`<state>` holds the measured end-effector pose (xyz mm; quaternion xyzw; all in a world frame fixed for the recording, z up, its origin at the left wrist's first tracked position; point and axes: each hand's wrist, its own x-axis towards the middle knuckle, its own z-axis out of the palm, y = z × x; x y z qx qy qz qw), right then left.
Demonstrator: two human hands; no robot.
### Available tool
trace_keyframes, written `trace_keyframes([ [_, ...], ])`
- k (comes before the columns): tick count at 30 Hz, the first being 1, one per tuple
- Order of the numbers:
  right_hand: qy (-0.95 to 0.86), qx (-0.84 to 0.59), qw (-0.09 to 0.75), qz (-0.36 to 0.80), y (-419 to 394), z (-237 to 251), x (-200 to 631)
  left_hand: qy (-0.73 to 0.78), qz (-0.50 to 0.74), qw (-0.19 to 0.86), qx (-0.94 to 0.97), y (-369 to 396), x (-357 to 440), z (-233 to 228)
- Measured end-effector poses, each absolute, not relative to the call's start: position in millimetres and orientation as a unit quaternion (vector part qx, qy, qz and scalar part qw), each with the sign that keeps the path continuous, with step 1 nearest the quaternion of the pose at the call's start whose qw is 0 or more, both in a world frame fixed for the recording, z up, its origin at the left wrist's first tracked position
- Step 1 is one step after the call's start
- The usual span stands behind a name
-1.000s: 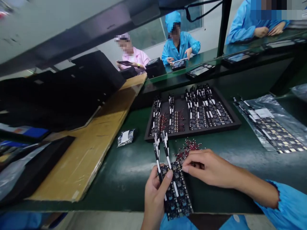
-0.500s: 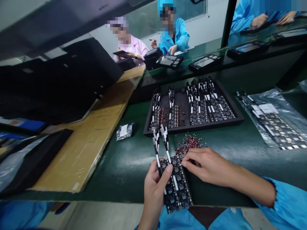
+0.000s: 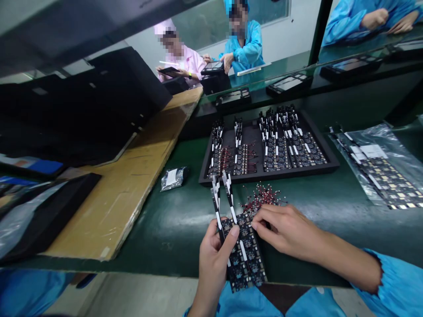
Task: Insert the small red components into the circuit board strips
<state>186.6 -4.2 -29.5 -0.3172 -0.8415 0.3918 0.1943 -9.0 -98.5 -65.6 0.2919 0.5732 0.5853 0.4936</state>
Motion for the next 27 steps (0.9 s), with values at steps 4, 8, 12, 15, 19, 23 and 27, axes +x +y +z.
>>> trace_keyframes([
  [4,-0.835,-0.322,0.213,0.392,-5,-29,186,0.574,0.585,0.489,0.298,-98,-9,-65],
  [8,-0.841,-0.316,0.215,0.384,-6,-33,186,0.579,0.586,0.481,0.3,-97,-8,-64],
  [12,-0.835,-0.323,0.226,0.385,-6,-37,186,0.586,0.582,0.477,0.301,-96,-8,-64],
  [15,-0.821,-0.329,0.217,0.412,-6,-36,185,0.591,0.577,0.479,0.297,-97,-9,-64],
  [19,-0.777,-0.336,0.218,0.486,-6,-33,181,0.588,0.576,0.487,0.291,-99,-11,-62],
  [23,-0.737,-0.336,0.187,0.556,-5,-27,180,0.588,0.577,0.487,0.29,-99,-10,-60],
  [27,-0.715,-0.329,0.169,0.593,-5,-24,182,0.58,0.58,0.476,0.319,-98,-9,-61],
])
